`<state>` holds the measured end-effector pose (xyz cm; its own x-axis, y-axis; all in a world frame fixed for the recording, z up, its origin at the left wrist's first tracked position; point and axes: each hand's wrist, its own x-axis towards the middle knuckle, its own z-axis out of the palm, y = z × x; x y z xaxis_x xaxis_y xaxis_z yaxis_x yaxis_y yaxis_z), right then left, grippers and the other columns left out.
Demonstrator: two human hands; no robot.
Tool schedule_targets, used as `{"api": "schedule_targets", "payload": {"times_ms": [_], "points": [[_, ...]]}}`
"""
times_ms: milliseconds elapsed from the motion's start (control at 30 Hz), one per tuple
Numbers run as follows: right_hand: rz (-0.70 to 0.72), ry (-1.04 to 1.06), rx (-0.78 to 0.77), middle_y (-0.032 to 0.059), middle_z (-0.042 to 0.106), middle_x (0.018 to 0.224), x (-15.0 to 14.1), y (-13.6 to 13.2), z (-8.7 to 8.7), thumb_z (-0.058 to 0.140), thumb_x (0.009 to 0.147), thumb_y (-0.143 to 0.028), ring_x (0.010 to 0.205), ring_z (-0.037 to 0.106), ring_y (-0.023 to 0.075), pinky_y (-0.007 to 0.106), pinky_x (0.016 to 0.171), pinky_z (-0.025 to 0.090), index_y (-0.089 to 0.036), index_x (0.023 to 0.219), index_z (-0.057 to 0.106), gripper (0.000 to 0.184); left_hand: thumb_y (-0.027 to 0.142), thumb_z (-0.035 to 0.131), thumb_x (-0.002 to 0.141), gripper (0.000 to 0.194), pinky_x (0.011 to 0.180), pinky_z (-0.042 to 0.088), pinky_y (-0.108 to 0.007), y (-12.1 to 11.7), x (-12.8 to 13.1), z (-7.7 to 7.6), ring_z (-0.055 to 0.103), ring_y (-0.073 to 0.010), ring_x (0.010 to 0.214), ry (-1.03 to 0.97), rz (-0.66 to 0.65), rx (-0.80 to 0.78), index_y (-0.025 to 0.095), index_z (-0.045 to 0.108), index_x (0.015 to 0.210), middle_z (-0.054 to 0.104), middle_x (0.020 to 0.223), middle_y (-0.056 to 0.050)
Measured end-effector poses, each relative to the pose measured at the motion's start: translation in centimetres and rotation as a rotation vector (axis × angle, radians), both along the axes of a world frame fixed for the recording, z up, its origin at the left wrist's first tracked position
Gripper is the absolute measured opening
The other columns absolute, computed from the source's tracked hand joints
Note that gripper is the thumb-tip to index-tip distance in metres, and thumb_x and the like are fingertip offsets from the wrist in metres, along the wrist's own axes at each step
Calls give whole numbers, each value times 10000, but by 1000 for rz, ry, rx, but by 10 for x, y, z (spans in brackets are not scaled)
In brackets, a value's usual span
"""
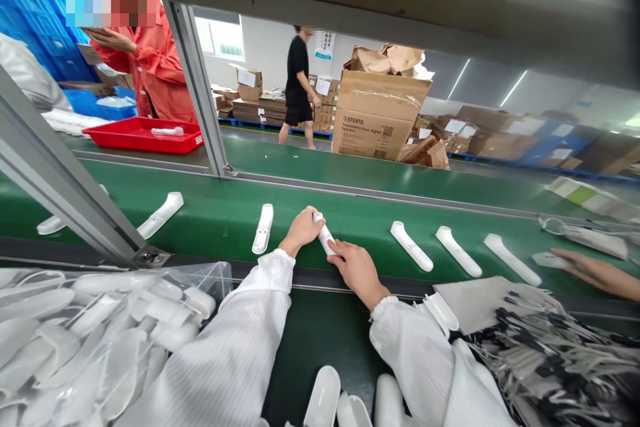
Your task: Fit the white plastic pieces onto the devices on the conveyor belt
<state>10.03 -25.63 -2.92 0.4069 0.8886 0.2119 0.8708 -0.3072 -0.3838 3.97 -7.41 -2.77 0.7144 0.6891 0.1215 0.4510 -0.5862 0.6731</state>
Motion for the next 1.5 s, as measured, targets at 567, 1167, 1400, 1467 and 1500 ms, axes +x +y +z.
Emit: {"api": "schedule_targets", "payload": {"times_ms": [567, 1167, 1400, 1467, 1500], "points": [[866, 608, -389, -56, 655, 803, -59, -36, 53, 801, 715, -392, 667, 568, 105, 184, 587, 423, -276, 941, 750, 259, 379, 485, 941, 407, 926, 460, -336, 38, -40, 48, 544, -267, 1186, -40, 342, 81, 185, 546, 1293, 592, 1309, -113], [-55, 727, 464, 103, 665, 1083, -34, -5, 5, 548, 893, -441, 653, 673, 171, 325, 616, 580, -206, 1110, 742, 374, 309, 518, 879, 290, 828, 467, -319, 33, -28, 8, 635, -258, 1037, 174, 145, 69, 247, 586, 1154, 672, 1167, -74], [-13, 420, 361, 94, 628, 1327, -26, -4, -4, 525, 924, -301, 1171, 625, 251, 403, 985, 515, -263, 1177, 719, 321, 353, 535, 894, 272, 839, 464, -326, 22, -19, 8, 632, -261, 1045, 162, 112, 80, 226, 575, 1131, 664, 1163, -92], [86, 370, 294, 72, 649, 1305, -28, -4, -4, 515, 922, -237, 1197, 614, 234, 395, 1039, 478, -264, 1161, 726, 319, 365, 551, 890, 263, 829, 465, -327, 19, -18, 8, 636, -261, 1026, 154, 109, 76, 221, 578, 1109, 666, 1148, -95], [126, 346, 263, 63, 658, 1292, -29, -4, -4, 513, 919, -209, 1196, 616, 226, 387, 1051, 468, -262, 1153, 729, 323, 369, 561, 887, 258, 817, 467, -321, 18, -18, 8, 640, -256, 1011, 149, 110, 68, 219, 579, 1096, 668, 1135, -93]]}}
